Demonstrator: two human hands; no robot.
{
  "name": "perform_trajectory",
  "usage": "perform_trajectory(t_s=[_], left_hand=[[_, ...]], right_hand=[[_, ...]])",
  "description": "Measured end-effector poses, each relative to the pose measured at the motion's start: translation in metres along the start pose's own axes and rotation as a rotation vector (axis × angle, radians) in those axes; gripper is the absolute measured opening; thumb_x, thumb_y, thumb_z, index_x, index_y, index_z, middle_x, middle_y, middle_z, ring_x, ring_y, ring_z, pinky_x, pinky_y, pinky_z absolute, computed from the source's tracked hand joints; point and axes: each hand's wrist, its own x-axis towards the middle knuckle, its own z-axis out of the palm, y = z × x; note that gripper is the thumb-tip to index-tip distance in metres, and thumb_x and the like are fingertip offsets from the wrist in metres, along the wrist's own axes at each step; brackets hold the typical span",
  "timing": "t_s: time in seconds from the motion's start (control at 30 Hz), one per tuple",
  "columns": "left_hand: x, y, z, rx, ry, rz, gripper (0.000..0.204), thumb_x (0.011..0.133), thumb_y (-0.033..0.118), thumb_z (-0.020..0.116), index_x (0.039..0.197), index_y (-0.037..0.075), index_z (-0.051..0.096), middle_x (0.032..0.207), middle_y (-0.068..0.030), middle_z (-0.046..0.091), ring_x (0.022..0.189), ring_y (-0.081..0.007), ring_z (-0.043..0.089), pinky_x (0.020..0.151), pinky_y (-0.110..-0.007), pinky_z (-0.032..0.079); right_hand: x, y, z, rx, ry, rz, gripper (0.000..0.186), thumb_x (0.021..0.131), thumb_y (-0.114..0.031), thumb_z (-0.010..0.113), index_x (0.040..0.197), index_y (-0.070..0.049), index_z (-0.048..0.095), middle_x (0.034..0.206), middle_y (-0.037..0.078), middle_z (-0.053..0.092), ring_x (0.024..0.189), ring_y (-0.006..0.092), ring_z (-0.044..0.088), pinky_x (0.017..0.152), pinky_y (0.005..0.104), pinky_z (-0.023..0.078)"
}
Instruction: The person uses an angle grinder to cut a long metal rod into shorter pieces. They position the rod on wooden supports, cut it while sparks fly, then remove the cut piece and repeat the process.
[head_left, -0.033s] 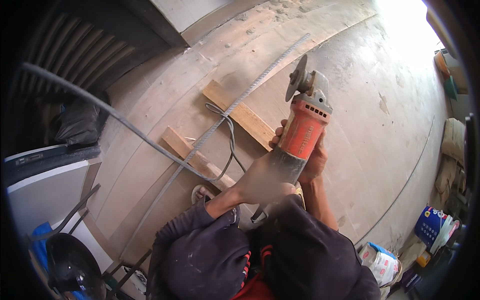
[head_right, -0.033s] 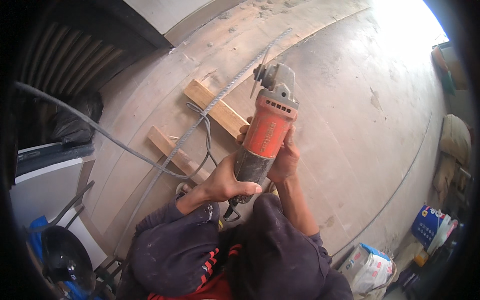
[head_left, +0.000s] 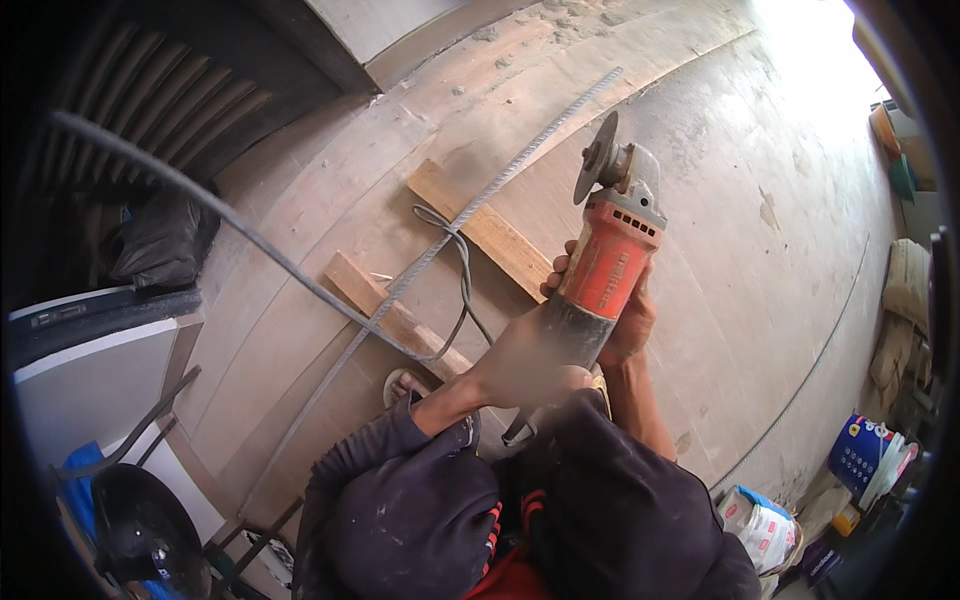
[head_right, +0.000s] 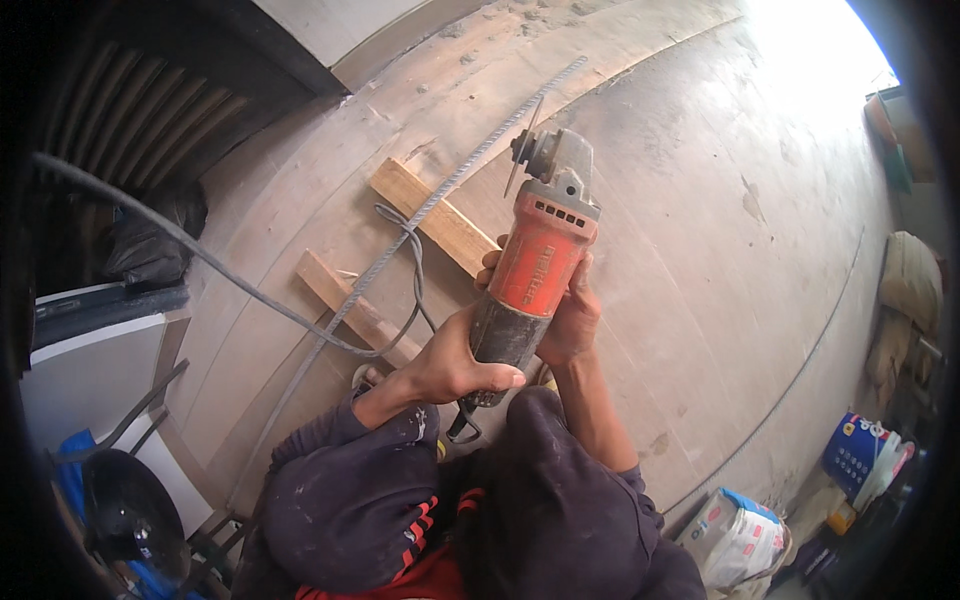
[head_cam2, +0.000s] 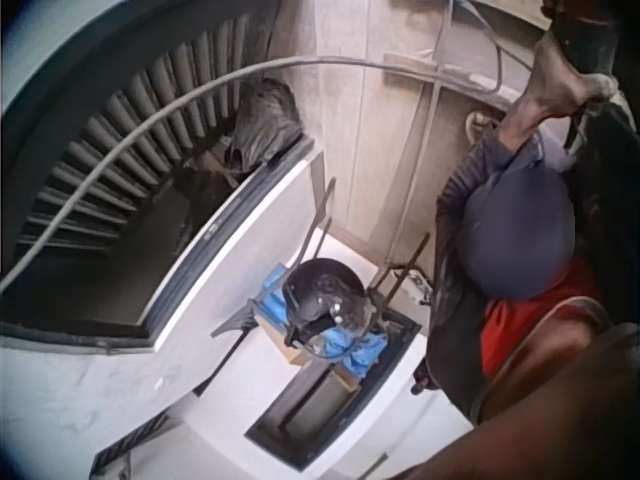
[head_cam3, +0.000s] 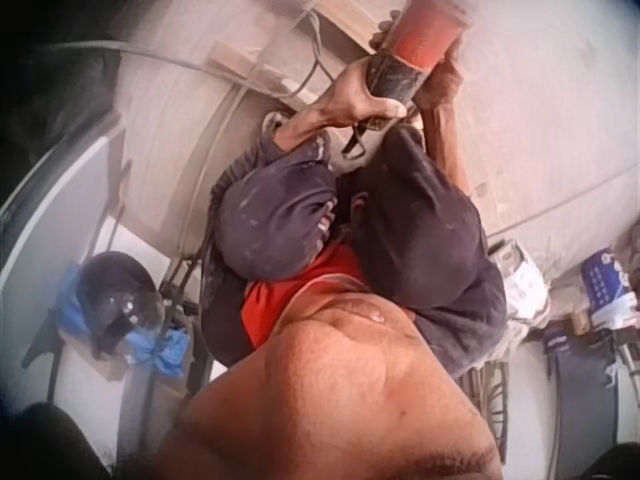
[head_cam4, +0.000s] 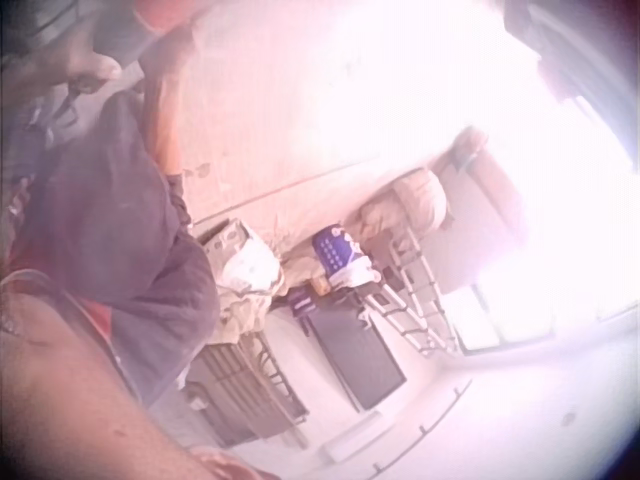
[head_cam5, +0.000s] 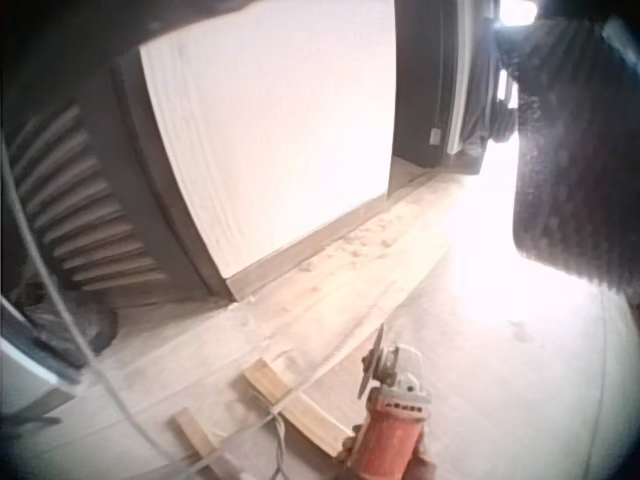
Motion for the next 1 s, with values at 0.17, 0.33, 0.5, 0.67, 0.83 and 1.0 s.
perform_trajectory(t_s=[0.17, 0.33, 0.5, 0.67, 0.83, 1.0], left_hand=[[-0.002, 0.004, -0.003, 0.077, -0.017, -0.059, 0.051, 0.072, 0.024, 0.075, 0.110, -0.001, 0.052, 0.094, -0.0080, 0.060, 0.086, -0.0162, 0.060, 0.075, -0.033, 0.051], [0.016, -0.018, 0.009, 0.260, -0.060, -0.084, 0.076, 0.072, 0.030, 0.079, 0.129, -0.005, 0.043, 0.113, -0.0155, 0.058, 0.108, -0.0244, 0.057, 0.094, -0.037, 0.046], [0.018, -0.004, 0.016, 0.323, -0.051, -0.084, 0.085, 0.069, 0.036, 0.078, 0.129, -0.010, 0.039, 0.116, -0.0248, 0.059, 0.113, -0.0334, 0.058, 0.096, -0.039, 0.046], [0.020, -0.016, 0.013, 0.138, -0.028, 0.011, 0.065, 0.070, 0.030, 0.077, 0.115, -0.007, 0.050, 0.104, -0.0176, 0.062, 0.100, -0.0246, 0.060, 0.087, -0.037, 0.048], [0.002, -0.007, 0.024, -0.156, -0.003, 0.034, 0.049, 0.071, 0.022, 0.076, 0.106, -0.003, 0.053, 0.093, -0.0101, 0.064, 0.087, -0.0166, 0.061, 0.078, -0.032, 0.049], [0.006, -0.003, 0.014, -0.270, -0.079, -0.039, 0.047, 0.069, 0.020, 0.077, 0.107, 0.000, 0.056, 0.088, -0.0061, 0.064, 0.083, -0.0138, 0.062, 0.076, -0.032, 0.050]], right_hand=[[-0.003, 0.003, 0.010, 0.060, 0.057, -0.042, 0.079, 0.092, -0.060, 0.044, 0.137, 0.005, 0.037, 0.121, 0.024, 0.055, 0.107, 0.0364, 0.059, 0.094, 0.0484, 0.047], [-0.010, -0.014, 0.019, 0.021, 0.176, -0.157, 0.069, 0.096, -0.054, 0.040, 0.134, 0.004, 0.039, 0.112, 0.021, 0.056, 0.099, 0.0331, 0.058, 0.087, 0.0480, 0.048], [-0.012, -0.016, 0.033, -0.016, 0.219, -0.202, 0.067, 0.098, -0.052, 0.036, 0.133, 0.005, 0.039, 0.106, 0.022, 0.057, 0.089, 0.0339, 0.061, 0.081, 0.0485, 0.051], [-0.014, -0.025, 0.027, -0.190, 0.223, -0.066, 0.068, 0.099, -0.052, 0.036, 0.135, 0.006, 0.038, 0.113, 0.025, 0.056, 0.098, 0.0350, 0.060, 0.085, 0.0471, 0.051], [-0.017, -0.027, 0.035, -0.154, 0.207, 0.065, 0.074, 0.097, -0.056, 0.037, 0.136, 0.007, 0.034, 0.115, 0.024, 0.056, 0.099, 0.0340, 0.061, 0.089, 0.0460, 0.051], [-0.003, -0.030, 0.043, -0.195, 0.242, 0.035, 0.065, 0.099, -0.053, 0.038, 0.132, 0.003, 0.043, 0.117, 0.020, 0.057, 0.101, 0.0289, 0.059, 0.088, 0.0410, 0.049]])
